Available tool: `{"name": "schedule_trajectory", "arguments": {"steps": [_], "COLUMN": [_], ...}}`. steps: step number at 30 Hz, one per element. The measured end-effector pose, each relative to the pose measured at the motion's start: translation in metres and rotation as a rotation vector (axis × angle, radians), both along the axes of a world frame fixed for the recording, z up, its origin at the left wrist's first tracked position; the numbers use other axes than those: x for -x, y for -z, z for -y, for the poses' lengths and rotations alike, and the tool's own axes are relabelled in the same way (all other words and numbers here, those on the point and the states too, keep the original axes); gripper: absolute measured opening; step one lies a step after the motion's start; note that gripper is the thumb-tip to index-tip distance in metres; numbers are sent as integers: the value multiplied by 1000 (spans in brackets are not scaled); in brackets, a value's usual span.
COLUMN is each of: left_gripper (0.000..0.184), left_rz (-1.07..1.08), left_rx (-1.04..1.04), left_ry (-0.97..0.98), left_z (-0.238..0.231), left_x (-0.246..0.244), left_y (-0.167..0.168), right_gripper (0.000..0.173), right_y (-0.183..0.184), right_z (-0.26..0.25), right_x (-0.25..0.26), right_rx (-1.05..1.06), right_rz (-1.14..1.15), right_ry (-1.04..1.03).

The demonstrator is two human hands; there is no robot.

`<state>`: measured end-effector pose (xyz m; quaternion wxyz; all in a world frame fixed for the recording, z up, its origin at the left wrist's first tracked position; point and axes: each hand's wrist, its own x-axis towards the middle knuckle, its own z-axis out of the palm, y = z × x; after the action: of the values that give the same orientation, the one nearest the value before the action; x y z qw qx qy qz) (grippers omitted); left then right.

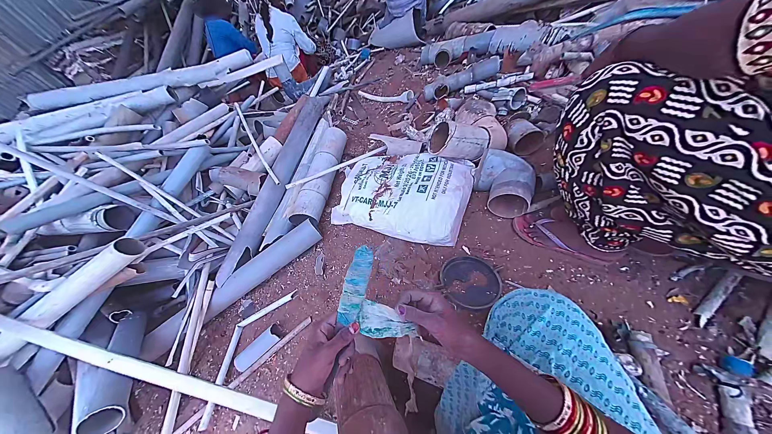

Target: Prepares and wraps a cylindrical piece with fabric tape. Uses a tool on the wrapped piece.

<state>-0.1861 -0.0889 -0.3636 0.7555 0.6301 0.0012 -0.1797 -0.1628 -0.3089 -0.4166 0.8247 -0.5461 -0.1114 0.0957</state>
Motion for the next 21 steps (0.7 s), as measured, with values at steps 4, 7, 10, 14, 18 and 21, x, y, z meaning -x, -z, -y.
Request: {"name": "schedule_trajectory", "arguments": {"steps": [4, 7, 10, 14, 18, 21], "left_gripper": [15, 13, 12, 12, 14, 16], "left_rz": [46, 50, 46, 29, 30, 42], "left_rx": [-202, -296, -313, -312, -278, -254], "left_ry": [84, 95, 88, 56, 26, 30], "left_z": [-8, -7, -4, -1, -3, -9], "left_x": [1, -1, -2, -2, -2, -1], "left_y": [-4, -2, -1, -4, -5, -8], "right_gripper": [15, 15, 23, 26, 27, 17], "right_y": [0, -4, -11, -18, -17, -6], "right_z": [7, 10, 9, 11, 19, 26], "right_x": [-7, -9, -7, -5, -6, -11], "right_rx": [94, 101, 26, -74, -175, -156], "right_rz": [88, 72, -63, -280, -372, -242], "right_ry": [198, 253, 214, 79, -161, -367]}}
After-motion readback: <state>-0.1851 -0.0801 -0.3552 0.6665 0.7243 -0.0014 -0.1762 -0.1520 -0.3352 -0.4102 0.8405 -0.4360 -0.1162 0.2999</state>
